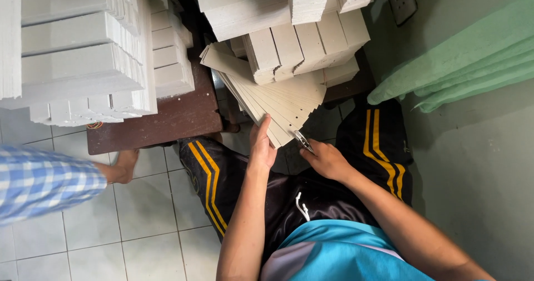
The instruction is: Using a manual hole puncher to create holes in the corners of stacked cardboard sheets.
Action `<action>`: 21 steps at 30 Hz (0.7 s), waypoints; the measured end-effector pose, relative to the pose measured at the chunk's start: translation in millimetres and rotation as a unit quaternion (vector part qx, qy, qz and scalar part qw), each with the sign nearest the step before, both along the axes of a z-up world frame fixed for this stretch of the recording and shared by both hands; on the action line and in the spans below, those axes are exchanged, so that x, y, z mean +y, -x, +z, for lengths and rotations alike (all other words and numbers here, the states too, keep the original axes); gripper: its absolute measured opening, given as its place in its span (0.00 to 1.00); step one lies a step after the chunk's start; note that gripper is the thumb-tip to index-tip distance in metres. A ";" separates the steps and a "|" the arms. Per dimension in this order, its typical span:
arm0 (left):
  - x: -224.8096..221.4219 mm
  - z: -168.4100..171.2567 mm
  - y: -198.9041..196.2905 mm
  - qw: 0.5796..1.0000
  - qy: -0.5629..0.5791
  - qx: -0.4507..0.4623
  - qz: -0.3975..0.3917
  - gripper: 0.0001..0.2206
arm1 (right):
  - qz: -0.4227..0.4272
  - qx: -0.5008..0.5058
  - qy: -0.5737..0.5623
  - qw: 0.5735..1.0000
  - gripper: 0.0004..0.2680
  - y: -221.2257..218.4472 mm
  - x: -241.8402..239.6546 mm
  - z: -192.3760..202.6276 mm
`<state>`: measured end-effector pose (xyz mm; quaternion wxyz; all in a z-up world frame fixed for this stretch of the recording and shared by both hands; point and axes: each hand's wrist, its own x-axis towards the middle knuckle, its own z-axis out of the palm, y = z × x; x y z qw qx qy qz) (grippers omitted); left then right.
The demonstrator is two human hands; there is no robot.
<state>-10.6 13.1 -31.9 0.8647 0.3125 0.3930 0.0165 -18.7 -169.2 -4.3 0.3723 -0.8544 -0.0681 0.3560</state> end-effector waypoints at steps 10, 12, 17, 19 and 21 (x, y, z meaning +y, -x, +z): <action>6.9 -36.1 -1.4 0.999 0.038 0.004 -0.004 0.19 | -0.033 0.026 -0.022 0.999 0.13 5.9 5.2 29.0; 8.9 -41.3 -0.7 1.000 0.026 -0.005 -0.013 0.20 | -0.031 0.027 -0.011 0.999 0.13 5.8 5.5 32.2; 3.0 -22.4 -0.9 1.000 0.016 -0.008 -0.013 0.21 | -0.026 0.025 -0.006 0.999 0.12 3.8 8.7 31.9; 0.7 -19.6 -0.3 1.000 0.017 -0.010 -0.014 0.21 | -0.025 0.022 -0.004 0.999 0.12 2.2 10.6 31.5; -1.0 -15.7 -1.1 1.000 -0.005 -0.007 -0.014 0.23 | -0.016 0.025 -0.013 0.999 0.10 -0.7 11.4 29.3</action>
